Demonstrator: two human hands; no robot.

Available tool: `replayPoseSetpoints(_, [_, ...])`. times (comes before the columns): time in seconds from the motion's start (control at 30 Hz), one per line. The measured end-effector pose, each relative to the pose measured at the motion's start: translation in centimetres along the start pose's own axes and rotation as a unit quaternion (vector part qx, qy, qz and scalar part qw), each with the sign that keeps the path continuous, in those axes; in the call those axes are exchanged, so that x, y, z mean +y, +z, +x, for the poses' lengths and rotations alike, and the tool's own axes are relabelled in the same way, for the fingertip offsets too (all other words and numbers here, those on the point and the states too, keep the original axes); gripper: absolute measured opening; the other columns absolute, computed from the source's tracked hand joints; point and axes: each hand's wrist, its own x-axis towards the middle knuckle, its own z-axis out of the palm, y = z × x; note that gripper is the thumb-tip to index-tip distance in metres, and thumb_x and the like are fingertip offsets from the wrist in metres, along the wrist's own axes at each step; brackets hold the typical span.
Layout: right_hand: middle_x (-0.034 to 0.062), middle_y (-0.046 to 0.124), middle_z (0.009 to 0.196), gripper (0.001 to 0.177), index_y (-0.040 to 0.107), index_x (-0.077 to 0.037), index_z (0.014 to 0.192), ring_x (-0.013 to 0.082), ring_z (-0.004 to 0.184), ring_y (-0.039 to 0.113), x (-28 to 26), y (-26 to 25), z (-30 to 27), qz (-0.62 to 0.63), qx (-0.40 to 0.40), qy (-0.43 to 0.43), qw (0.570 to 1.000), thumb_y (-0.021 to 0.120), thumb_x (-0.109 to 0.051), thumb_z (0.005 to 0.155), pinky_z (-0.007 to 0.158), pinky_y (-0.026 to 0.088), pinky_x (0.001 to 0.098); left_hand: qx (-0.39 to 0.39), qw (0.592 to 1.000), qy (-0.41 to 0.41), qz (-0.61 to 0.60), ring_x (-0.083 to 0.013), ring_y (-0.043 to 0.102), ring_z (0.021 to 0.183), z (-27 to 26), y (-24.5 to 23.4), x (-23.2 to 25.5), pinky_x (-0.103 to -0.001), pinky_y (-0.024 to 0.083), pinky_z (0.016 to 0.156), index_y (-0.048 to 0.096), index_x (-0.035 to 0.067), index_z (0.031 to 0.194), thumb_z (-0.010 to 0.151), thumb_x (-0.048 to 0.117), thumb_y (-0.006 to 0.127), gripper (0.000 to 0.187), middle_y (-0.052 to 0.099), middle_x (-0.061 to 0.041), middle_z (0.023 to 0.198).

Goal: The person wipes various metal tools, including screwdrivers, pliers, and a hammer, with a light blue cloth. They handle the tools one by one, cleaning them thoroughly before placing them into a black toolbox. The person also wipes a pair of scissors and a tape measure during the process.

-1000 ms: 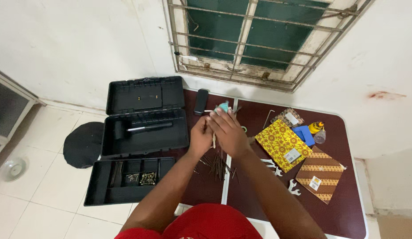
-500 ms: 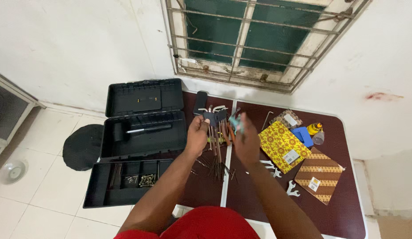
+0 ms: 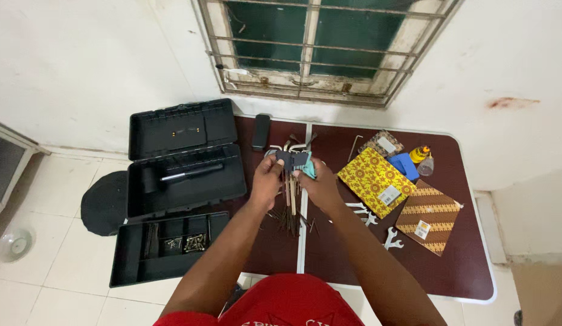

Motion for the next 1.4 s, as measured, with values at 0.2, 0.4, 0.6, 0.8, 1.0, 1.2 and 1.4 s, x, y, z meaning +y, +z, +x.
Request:
replayPoseSetpoints(0.2, [0.0074,0.068,0.085,0.036,0.064,0.0,0.117,0.0121,0.071,0.062,1.9,-1.3,-0.3,0.013,-0.02,0.061,0.998,0.077,-0.016,0.089,0.065,0.053,0.0301,-0.018,0.998,0.057,0.006,-0.0091,0.061,0.087,1.1,0.0,-2.8,-0.025,0.052,0.077,0.066,0.006,0.112,0.107,0.011,0.054,0.014,0.067,-0.002,0.1])
replayPoseSetpoints(0.4, [0.0027,0.067,0.093,0.035,0.062,0.0,0.121,0.0096,0.076,0.062,3.2,-2.3,-0.2,0.159,-0.037,0.08,0.983,0.075,-0.009,0.09,0.066,0.055,0.0289,-0.035,0.997,-0.068,-0.006,-0.0106,0.057,0.074,0.4,1.2,-1.7,-0.029,0.042,0.058,0.062,0.007,0.113,0.105,0.015,0.06,0.012,0.066,-0.001,0.094])
replayPoseSetpoints(0.6, [0.0071,0.068,0.102,0.042,0.06,0.001,0.129,0.0112,0.083,0.065,4.1,-3.8,0.1,0.168,-0.012,0.112,0.979,0.073,-0.012,0.09,0.067,0.059,0.0292,-0.049,0.997,-0.064,0.001,-0.0132,0.067,0.085,0.6,3.0,-1.1,-0.03,0.055,0.074,0.07,0.001,0.116,0.099,0.012,0.065,0.021,0.072,-0.005,0.1])
replayPoseSetpoints(0.8, [0.012,0.072,0.108,0.04,0.056,-0.002,0.133,0.0176,0.085,0.072,9.9,-7.8,0.8,0.176,0.043,0.193,0.964,0.064,-0.018,0.097,0.07,0.062,0.0306,0.047,0.997,-0.04,0.048,-0.0151,0.063,0.09,3.3,2.8,-6.0,-0.032,0.05,0.081,0.071,0.0,0.115,0.096,0.009,0.068,0.021,0.071,-0.005,0.101])
replayPoseSetpoints(1.0, [0.0105,0.069,0.105,0.033,0.056,-0.002,0.128,0.0179,0.084,0.069,13.9,-11.3,2.5,0.211,0.085,0.241,0.944,0.065,-0.015,0.098,0.069,0.06,0.0332,0.054,0.998,-0.008,0.044,-0.0071,0.064,0.1,4.5,3.3,-8.7,-0.023,0.049,0.09,0.072,0.003,0.118,0.095,0.007,0.068,0.023,0.072,0.003,0.11])
replayPoseSetpoints(1.2, [0.0076,0.071,0.106,0.034,0.058,-0.005,0.13,0.0143,0.086,0.07,13.9,-10.7,4.5,0.177,-0.015,0.214,0.961,0.064,-0.019,0.1,0.07,0.059,0.0307,0.077,0.992,-0.029,0.092,-0.0122,0.06,0.086,4.9,4.4,-10.1,-0.03,0.051,0.079,0.075,-0.001,0.111,0.099,0.009,0.069,0.017,0.07,-0.003,0.099])
replayPoseSetpoints(1.4, [0.0126,0.072,0.107,0.038,0.062,-0.005,0.13,0.0248,0.089,0.071,17.0,-9.9,7.7,0.085,-0.027,0.23,0.969,0.068,-0.016,0.095,0.072,0.057,0.0378,0.121,0.977,0.024,0.173,-0.0096,0.063,0.087,6.0,3.4,-10.5,-0.026,0.052,0.08,0.074,0.0,0.113,0.097,0.014,0.069,0.022,0.074,-0.002,0.098])
